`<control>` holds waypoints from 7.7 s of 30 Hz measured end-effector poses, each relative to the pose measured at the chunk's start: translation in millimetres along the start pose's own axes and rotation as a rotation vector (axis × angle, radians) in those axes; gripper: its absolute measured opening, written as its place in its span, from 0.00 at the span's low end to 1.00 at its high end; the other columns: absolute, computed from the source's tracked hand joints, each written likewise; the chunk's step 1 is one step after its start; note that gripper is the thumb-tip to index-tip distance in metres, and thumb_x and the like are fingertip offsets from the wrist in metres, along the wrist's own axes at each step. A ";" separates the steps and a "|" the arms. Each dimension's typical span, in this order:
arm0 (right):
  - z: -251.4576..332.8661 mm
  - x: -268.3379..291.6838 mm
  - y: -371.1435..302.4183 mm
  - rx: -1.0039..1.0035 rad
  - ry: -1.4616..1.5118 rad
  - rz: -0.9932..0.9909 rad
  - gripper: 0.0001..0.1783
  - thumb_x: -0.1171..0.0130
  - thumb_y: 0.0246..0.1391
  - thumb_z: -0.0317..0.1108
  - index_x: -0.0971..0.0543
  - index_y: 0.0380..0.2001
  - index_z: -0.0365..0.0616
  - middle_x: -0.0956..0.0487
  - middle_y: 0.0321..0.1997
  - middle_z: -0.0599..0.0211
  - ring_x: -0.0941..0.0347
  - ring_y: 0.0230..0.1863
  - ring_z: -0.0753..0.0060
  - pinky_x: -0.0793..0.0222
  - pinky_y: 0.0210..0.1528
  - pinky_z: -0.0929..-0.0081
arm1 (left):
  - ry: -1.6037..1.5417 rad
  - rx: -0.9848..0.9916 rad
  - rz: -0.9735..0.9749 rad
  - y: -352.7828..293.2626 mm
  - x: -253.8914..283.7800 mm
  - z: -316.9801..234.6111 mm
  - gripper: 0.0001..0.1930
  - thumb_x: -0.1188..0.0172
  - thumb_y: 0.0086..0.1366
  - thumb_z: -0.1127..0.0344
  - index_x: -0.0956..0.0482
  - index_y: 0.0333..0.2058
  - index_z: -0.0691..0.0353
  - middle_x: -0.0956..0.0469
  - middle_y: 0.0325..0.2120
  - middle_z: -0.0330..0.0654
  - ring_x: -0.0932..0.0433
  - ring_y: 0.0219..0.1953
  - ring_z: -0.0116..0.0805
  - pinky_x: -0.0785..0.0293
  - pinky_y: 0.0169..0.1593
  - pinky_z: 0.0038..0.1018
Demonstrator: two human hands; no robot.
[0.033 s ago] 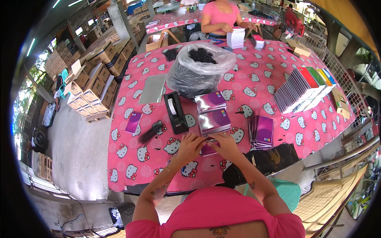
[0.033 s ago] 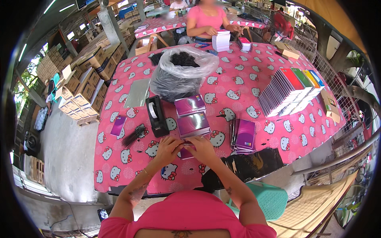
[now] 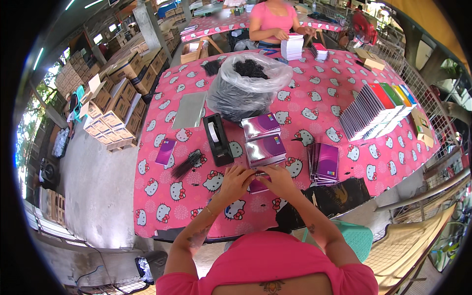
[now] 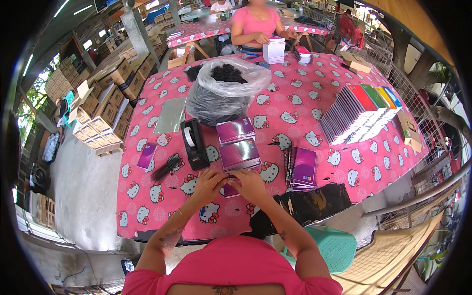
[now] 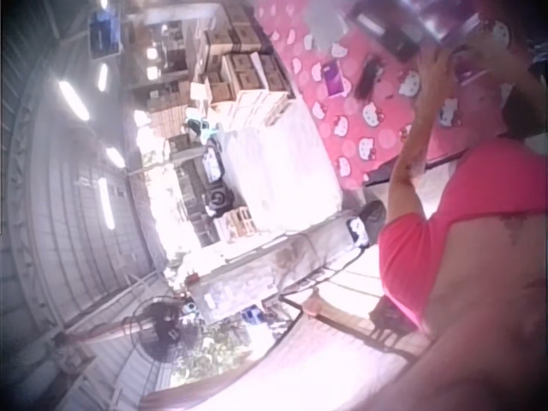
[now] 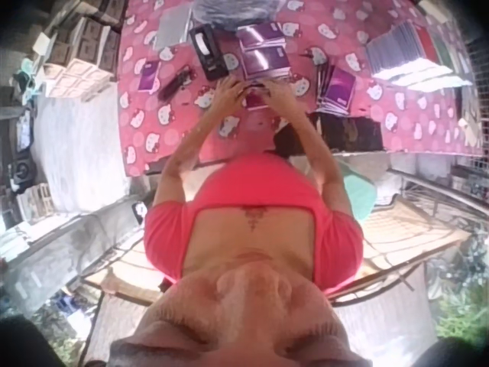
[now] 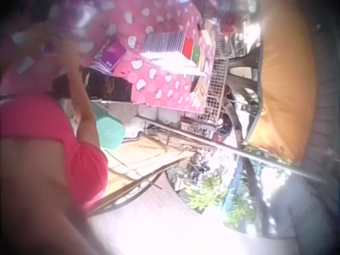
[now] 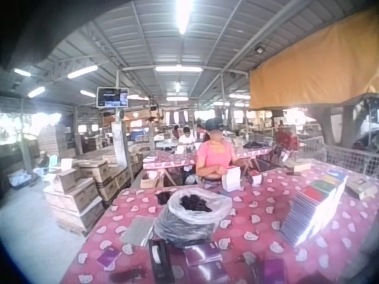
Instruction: The person inserts a black spiral binding into the holes of purple notebook covers and stacks the assembled notebooks on the table. The person repeats this process with multiple notebooks, placing finished units into a growing pile.
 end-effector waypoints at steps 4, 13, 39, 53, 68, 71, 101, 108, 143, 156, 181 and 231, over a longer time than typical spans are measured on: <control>-6.0 -4.0 4.7 -0.058 0.080 0.047 0.13 0.35 0.53 0.40 0.17 0.40 0.48 0.16 0.32 0.60 0.19 0.33 0.56 0.24 0.38 0.62 | 0.011 -0.066 -0.042 3.0 1.6 2.5 0.09 0.35 0.62 0.64 0.18 0.41 0.54 0.25 0.32 0.35 0.27 0.38 0.38 0.36 0.45 0.37; -13.6 31.6 1.2 -0.011 0.006 0.081 0.25 0.31 0.50 0.36 0.21 0.54 0.51 0.17 0.46 0.61 0.20 0.47 0.65 0.26 0.49 0.69 | 0.085 -0.087 0.017 11.2 3.4 -0.7 0.09 0.35 0.62 0.60 0.18 0.40 0.52 0.25 0.33 0.34 0.28 0.41 0.38 0.35 0.45 0.39; -13.8 -4.6 -27.5 -0.289 0.707 0.071 0.18 0.33 0.56 0.30 0.19 0.49 0.37 0.19 0.36 0.76 0.28 0.35 0.85 0.30 0.37 0.83 | 0.403 0.043 -0.012 18.9 4.7 -30.5 0.44 0.48 0.66 0.38 0.42 0.66 0.72 0.46 0.69 0.62 0.50 0.73 0.55 0.60 0.69 0.65; 16.0 23.3 -17.7 -0.398 0.958 0.040 0.15 0.35 0.57 0.27 0.18 0.47 0.38 0.19 0.37 0.76 0.28 0.38 0.87 0.29 0.41 0.81 | 0.517 -0.150 0.269 10.1 8.9 -59.8 0.42 0.50 0.67 0.40 0.42 0.66 0.72 0.45 0.69 0.59 0.50 0.73 0.54 0.55 0.69 0.59; -46.1 -23.6 -30.2 -0.312 0.832 -0.007 0.13 0.36 0.59 0.28 0.18 0.48 0.39 0.19 0.38 0.76 0.27 0.40 0.86 0.30 0.44 0.81 | 0.069 -0.228 0.051 28.5 -2.1 -30.3 0.11 0.41 0.67 0.60 0.21 0.43 0.59 0.18 0.39 0.40 0.21 0.44 0.40 0.35 0.62 0.46; -55.7 -39.5 -40.4 -0.346 0.771 0.054 0.14 0.35 0.59 0.29 0.18 0.48 0.42 0.19 0.38 0.76 0.28 0.39 0.86 0.30 0.44 0.81 | 0.062 -0.244 0.074 25.5 -4.9 -25.6 0.08 0.41 0.67 0.61 0.21 0.39 0.58 0.19 0.33 0.39 0.20 0.40 0.40 0.33 0.59 0.43; -17.1 -0.9 -16.1 -0.335 0.844 0.026 0.13 0.37 0.53 0.25 0.19 0.43 0.34 0.18 0.30 0.71 0.26 0.34 0.84 0.26 0.35 0.77 | 0.182 -0.145 0.144 21.9 -14.1 -58.7 0.43 0.63 0.70 0.34 0.43 0.67 0.69 0.45 0.70 0.57 0.50 0.73 0.57 0.62 0.70 0.60; -18.0 4.2 -20.5 -0.304 0.847 0.018 0.13 0.41 0.57 0.22 0.21 0.46 0.34 0.17 0.34 0.69 0.24 0.37 0.80 0.25 0.40 0.77 | 0.176 -0.198 0.117 15.8 -8.1 -69.7 0.38 0.60 0.72 0.39 0.41 0.68 0.66 0.42 0.69 0.54 0.45 0.71 0.53 0.61 0.70 0.59; -8.6 88.9 -22.0 -0.240 0.649 0.034 0.06 0.36 0.57 0.25 0.17 0.38 0.36 0.19 0.34 0.71 0.26 0.34 0.86 0.29 0.36 0.83 | -0.141 -0.267 -0.131 49.4 10.6 -60.4 0.16 0.30 0.55 0.67 0.18 0.43 0.58 0.24 0.33 0.38 0.26 0.36 0.40 0.30 0.41 0.36; -12.4 81.6 -26.7 -0.367 0.685 0.143 0.06 0.33 0.56 0.27 0.15 0.36 0.36 0.18 0.30 0.73 0.27 0.31 0.88 0.29 0.34 0.84 | -0.168 -0.360 0.000 53.1 19.2 -55.5 0.13 0.30 0.55 0.66 0.19 0.40 0.55 0.23 0.33 0.35 0.25 0.36 0.39 0.25 0.39 0.34; -22.4 86.6 -50.0 -0.714 0.890 -0.513 0.27 0.38 0.58 0.34 0.30 0.59 0.37 0.22 0.45 0.67 0.27 0.46 0.74 0.30 0.51 0.72 | -0.377 0.037 -0.050 84.7 11.2 -50.4 0.15 0.38 0.65 0.68 0.20 0.49 0.65 0.20 0.41 0.51 0.19 0.43 0.51 0.23 0.48 0.35; -77.2 -34.4 -39.1 -0.342 0.855 0.002 0.15 0.36 0.56 0.21 0.19 0.47 0.38 0.19 0.45 0.71 0.26 0.48 0.79 0.33 0.54 0.78 | 0.337 0.473 -0.413 -50.7 65.6 110.5 0.08 0.41 0.62 0.73 0.27 0.40 0.66 0.25 0.40 0.54 0.25 0.42 0.55 0.28 0.42 0.45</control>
Point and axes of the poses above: each hand's wrist, its own y-axis towards the middle knuckle, its own x-axis out of the back of the hand, z = x × y, the point moved 3 cm from there along y, towards the middle knuckle
